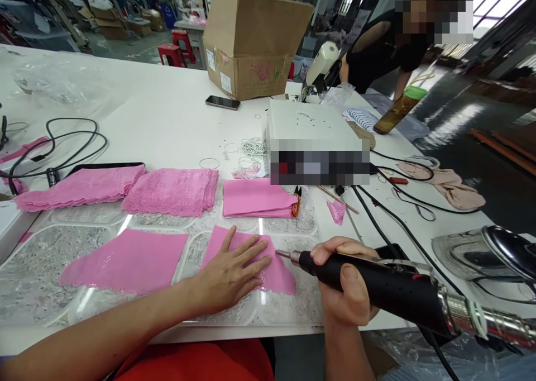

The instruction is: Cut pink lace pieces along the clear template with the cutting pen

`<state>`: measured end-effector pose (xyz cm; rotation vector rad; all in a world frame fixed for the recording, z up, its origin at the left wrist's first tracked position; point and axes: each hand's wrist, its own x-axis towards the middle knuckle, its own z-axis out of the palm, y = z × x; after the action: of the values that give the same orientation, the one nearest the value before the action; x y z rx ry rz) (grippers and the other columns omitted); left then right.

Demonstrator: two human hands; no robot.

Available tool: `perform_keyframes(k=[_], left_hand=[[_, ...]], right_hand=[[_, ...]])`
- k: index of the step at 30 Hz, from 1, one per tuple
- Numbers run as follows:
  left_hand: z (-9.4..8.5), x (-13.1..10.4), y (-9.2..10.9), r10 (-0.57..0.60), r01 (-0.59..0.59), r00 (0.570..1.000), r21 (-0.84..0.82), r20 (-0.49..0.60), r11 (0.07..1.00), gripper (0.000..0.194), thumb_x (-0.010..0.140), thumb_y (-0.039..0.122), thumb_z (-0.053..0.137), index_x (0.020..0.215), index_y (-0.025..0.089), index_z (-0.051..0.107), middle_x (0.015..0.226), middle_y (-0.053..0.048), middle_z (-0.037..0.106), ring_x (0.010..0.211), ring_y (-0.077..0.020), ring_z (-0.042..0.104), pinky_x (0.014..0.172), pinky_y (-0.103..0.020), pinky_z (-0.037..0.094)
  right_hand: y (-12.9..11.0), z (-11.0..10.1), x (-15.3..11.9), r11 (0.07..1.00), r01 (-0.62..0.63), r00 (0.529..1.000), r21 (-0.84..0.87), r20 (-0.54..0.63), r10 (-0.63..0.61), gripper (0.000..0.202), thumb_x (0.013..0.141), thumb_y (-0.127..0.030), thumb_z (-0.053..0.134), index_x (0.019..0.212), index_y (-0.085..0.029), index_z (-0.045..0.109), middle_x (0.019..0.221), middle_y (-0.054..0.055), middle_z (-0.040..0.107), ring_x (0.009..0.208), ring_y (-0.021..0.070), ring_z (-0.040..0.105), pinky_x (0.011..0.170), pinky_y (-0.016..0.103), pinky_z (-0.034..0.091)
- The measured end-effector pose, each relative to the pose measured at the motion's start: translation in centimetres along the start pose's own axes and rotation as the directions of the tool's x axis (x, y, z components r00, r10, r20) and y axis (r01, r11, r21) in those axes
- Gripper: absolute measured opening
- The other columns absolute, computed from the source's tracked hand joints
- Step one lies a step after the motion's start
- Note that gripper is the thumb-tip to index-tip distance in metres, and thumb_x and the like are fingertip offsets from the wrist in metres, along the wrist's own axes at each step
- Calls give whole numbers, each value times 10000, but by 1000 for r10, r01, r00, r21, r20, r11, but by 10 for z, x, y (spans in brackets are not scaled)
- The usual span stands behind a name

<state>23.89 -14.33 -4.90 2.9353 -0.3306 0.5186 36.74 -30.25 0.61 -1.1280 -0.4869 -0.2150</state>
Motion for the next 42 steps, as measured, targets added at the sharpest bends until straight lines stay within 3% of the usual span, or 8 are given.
perform_keyframes(k=[21,27,32,36,42], left_hand=[[0,-1,0,-9,9,1000,-3,-5,1000,375,1009,395,415,1294,199,560,1409,-92,534,1322,-266,473,1188,-575,-20],[-1,-1,0,-7,7,1000,-13,3,1000,401,996,441,435,1303,213,555,1400,-104,538,1315,-273,482,1184,-590,52],[-23,-2,10,2,-2,1000,37,11,999,429,987,445,452,1321,189,537,1427,-142,500,1323,-293,470,1171,-566,167],[-45,-20,15,23,-28,998,86,51,996,396,978,429,475,1229,149,596,1341,-126,581,1303,-292,486,1189,-555,142],[-50,-65,-6,-197,199,980,123,-35,972,366,999,381,446,1281,184,570,1361,-97,578,1312,-260,492,1201,-529,134]], right_hand=[[8,1,4,999,27,997,18,71,-28,110,680,-208,523,744,-156,595,705,20,612,476,134,553,475,328,494],[3,3,9,999,43,998,11,-47,-42,148,634,-256,493,708,-162,581,657,12,571,456,131,514,460,326,473],[0,14,7,999,39,994,-17,-103,-41,154,638,-260,475,717,-182,582,663,-1,549,471,145,519,475,347,478],[3,28,1,1000,11,996,3,-89,-11,142,660,-247,476,721,-176,584,681,4,561,489,135,520,503,340,483],[9,51,-4,1000,-6,1000,18,19,5,138,700,-268,543,771,-161,594,740,16,592,509,129,549,543,356,513]])
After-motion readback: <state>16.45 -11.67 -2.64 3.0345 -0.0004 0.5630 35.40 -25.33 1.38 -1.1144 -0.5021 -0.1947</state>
